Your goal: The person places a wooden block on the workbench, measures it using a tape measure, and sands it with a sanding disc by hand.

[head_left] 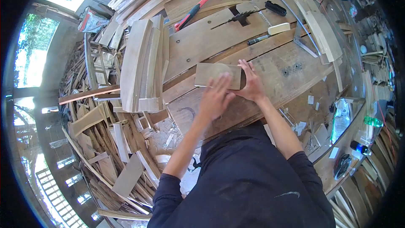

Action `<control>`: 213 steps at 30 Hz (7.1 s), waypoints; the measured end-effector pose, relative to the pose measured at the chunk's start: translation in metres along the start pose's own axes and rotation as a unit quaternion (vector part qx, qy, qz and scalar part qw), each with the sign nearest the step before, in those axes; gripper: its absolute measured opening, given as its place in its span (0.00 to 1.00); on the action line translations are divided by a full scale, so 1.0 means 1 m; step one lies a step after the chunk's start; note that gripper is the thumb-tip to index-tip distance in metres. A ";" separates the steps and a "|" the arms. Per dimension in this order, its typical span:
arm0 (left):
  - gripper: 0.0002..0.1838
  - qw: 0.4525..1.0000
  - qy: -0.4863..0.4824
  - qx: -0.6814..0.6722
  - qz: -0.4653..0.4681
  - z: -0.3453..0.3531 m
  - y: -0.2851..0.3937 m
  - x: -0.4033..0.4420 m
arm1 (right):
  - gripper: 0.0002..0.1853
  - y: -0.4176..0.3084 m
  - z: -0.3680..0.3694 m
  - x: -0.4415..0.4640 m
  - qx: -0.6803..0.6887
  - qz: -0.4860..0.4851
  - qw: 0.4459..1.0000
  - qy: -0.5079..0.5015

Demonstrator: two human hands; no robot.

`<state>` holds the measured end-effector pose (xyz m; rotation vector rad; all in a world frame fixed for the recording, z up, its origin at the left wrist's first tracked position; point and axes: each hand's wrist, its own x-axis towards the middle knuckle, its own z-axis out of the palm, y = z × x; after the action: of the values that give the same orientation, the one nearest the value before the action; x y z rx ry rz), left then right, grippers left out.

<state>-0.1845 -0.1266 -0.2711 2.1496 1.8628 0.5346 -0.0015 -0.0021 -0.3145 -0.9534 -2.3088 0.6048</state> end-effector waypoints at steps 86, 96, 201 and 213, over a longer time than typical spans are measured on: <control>0.43 0.997 0.069 -0.016 0.032 -0.008 0.063 0.010 | 0.29 0.012 0.014 -0.039 -0.080 -0.073 0.989 0.099; 0.37 0.986 0.109 0.065 -0.105 -0.045 -0.008 -0.018 | 0.32 -0.021 -0.021 -0.013 0.019 0.049 0.997 0.054; 0.35 0.997 0.073 -0.030 0.016 -0.029 0.047 0.009 | 0.32 -0.007 -0.001 -0.035 -0.044 0.022 0.997 0.054; 0.11 0.713 0.470 -0.488 -0.180 -0.131 -0.100 -0.157 | 0.25 0.024 -0.163 -0.094 -0.026 0.176 0.969 0.171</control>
<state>-0.3489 -0.2730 -0.2125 0.7473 1.5732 2.1644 0.1707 -0.0256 -0.2384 -1.3904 -1.8735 0.4749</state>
